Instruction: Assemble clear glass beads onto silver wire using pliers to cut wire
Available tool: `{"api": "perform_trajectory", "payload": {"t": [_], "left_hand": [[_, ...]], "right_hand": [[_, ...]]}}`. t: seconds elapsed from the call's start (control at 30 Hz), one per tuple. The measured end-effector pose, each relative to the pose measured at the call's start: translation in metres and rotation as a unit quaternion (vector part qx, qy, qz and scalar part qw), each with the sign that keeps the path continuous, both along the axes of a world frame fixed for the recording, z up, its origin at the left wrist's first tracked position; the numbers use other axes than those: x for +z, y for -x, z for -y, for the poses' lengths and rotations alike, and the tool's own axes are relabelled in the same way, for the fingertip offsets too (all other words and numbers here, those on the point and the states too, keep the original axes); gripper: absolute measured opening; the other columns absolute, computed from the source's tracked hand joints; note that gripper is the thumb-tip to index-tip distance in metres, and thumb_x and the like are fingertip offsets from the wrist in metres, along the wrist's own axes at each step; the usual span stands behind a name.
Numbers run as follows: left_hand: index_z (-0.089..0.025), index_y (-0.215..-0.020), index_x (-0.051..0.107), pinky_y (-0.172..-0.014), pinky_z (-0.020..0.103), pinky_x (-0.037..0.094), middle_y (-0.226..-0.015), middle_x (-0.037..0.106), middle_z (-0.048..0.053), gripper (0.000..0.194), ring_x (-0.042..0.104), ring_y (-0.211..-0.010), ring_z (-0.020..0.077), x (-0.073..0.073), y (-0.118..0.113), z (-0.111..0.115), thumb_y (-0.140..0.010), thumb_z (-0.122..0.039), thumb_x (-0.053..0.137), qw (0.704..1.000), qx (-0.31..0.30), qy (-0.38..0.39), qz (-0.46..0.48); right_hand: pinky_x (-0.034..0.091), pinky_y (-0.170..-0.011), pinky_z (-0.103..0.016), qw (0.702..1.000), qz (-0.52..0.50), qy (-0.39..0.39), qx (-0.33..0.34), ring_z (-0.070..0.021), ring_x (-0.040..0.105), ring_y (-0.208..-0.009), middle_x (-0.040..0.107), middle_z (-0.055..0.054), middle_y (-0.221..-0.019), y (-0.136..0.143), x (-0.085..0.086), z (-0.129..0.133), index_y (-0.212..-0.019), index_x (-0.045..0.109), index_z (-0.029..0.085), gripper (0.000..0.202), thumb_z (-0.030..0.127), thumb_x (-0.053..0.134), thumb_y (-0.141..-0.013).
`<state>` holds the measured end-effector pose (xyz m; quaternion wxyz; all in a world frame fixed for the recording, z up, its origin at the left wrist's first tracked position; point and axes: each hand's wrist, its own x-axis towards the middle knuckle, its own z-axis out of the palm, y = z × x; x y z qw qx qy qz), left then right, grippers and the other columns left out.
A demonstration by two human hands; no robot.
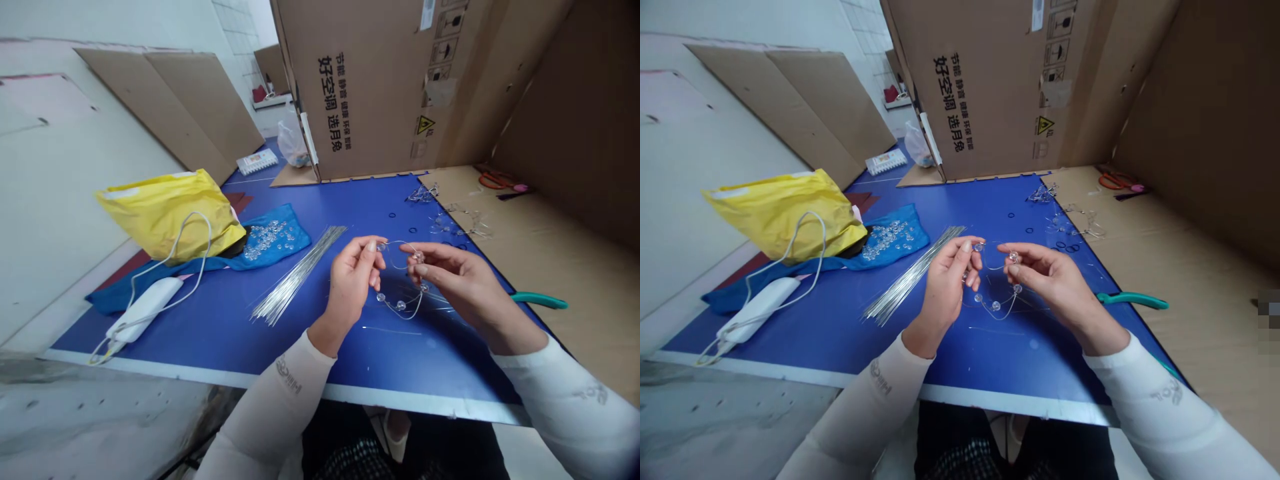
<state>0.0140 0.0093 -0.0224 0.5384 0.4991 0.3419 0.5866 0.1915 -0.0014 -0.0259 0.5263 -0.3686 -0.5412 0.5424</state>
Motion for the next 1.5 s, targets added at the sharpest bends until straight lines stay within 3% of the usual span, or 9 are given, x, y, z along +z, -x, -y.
{"api": "perform_trajectory", "payload": {"t": [0.3, 0.4, 0.47, 0.57, 0.7, 0.93, 1.2, 1.37, 1.5], "left_hand": [[-0.021, -0.103, 0.067, -0.045, 0.02, 0.041, -0.071, 0.054, -0.002, 0.023, 0.041, -0.048, 0.0053, -0.003, 0.0, 0.0, -0.097, -0.04, 0.056, 0.999, 0.027, -0.02, -0.014], [-0.022, -0.113, 0.065, -0.053, 0.022, 0.047, -0.085, 0.063, 0.001, 0.021, 0.051, -0.057, 0.0073, -0.005, -0.001, 0.0, -0.097, -0.03, 0.055, 0.993, 0.064, -0.056, -0.083], [-0.022, -0.118, 0.065, -0.068, 0.025, 0.053, -0.102, 0.067, 0.006, 0.027, 0.062, -0.076, 0.0113, -0.005, -0.001, 0.0, -0.092, -0.019, 0.057, 0.974, 0.11, -0.108, -0.166], [-0.02, -0.115, 0.066, -0.091, 0.034, 0.053, -0.114, 0.068, 0.008, 0.032, 0.064, -0.101, 0.0179, -0.002, 0.0, 0.0, -0.086, -0.01, 0.058, 0.923, 0.148, -0.228, -0.271], [-0.02, -0.108, 0.069, -0.094, 0.037, 0.052, -0.106, 0.071, 0.006, 0.026, 0.065, -0.102, 0.0188, 0.002, 0.003, 0.001, -0.089, -0.009, 0.055, 0.893, 0.127, -0.296, -0.315], [-0.02, -0.104, 0.071, -0.082, 0.029, 0.053, -0.099, 0.07, 0.006, 0.019, 0.066, -0.087, 0.0144, 0.002, 0.005, 0.001, -0.097, -0.019, 0.054, 0.924, 0.12, -0.24, -0.273], [-0.019, -0.097, 0.073, -0.059, 0.022, 0.046, -0.091, 0.065, 0.003, 0.019, 0.054, -0.062, 0.0067, 0.0, 0.006, -0.001, -0.094, -0.035, 0.062, 0.987, -0.012, -0.086, -0.135], [-0.019, -0.092, 0.069, -0.055, 0.021, 0.042, -0.083, 0.063, 0.001, 0.015, 0.049, -0.06, 0.0066, 0.0, 0.006, -0.003, -0.085, -0.033, 0.072, 0.999, -0.029, -0.012, -0.016], [-0.019, -0.088, 0.068, -0.055, 0.021, 0.04, -0.076, 0.06, -0.001, 0.016, 0.048, -0.059, 0.0064, 0.003, 0.008, -0.002, -0.082, -0.032, 0.074, 1.0, -0.023, 0.008, -0.007]], "right_hand": [[0.056, -0.062, -0.028, 0.999, -0.033, 0.013, -0.027, -0.0149, 0.07, -0.068, 0.075, -0.004, -0.079, 0.008, 0.006, 0.004, -0.1, 0.067, 0.02, 0.026, 0.035, 0.077, -0.082], [0.056, -0.061, -0.027, 0.999, -0.03, 0.007, -0.041, -0.0142, 0.069, -0.066, 0.076, -0.003, -0.078, 0.009, 0.007, 0.005, -0.097, 0.066, 0.02, 0.024, 0.035, 0.078, -0.082], [0.056, -0.061, -0.027, 0.998, -0.025, -0.002, -0.051, -0.0135, 0.068, -0.064, 0.075, -0.003, -0.078, 0.009, 0.007, 0.006, -0.097, 0.067, 0.021, 0.023, 0.035, 0.077, -0.083], [0.055, -0.06, -0.027, 0.998, -0.008, -0.015, -0.053, -0.0134, 0.067, -0.064, 0.075, -0.003, -0.079, 0.009, 0.009, 0.009, -0.099, 0.066, 0.022, 0.023, 0.036, 0.076, -0.083], [0.055, -0.06, -0.028, 0.999, 0.017, -0.031, -0.041, -0.0144, 0.067, -0.067, 0.075, -0.003, -0.085, 0.01, 0.013, 0.014, -0.104, 0.065, 0.023, 0.025, 0.035, 0.074, -0.085], [0.058, -0.068, -0.03, 0.997, 0.03, -0.049, -0.044, -0.0151, 0.07, -0.072, 0.076, -0.004, -0.089, 0.013, 0.015, 0.017, -0.109, 0.06, 0.023, 0.027, 0.032, 0.072, -0.086], [0.059, -0.072, -0.032, 0.994, 0.056, -0.069, -0.06, -0.016, 0.071, -0.073, 0.075, -0.003, -0.088, 0.012, 0.01, 0.013, -0.101, 0.056, 0.025, 0.027, 0.033, 0.074, -0.085], [0.055, -0.067, -0.029, 0.98, 0.13, -0.098, -0.116, -0.0154, 0.068, -0.072, 0.07, -0.002, -0.08, 0.008, 0.005, 0.01, -0.096, 0.06, 0.023, 0.018, 0.03, 0.073, -0.085], [0.053, -0.065, -0.028, 0.97, 0.167, -0.129, -0.125, -0.0139, 0.066, -0.068, 0.068, -0.001, -0.076, 0.008, 0.007, 0.014, -0.094, 0.063, 0.022, 0.009, 0.026, 0.069, -0.087]]}}
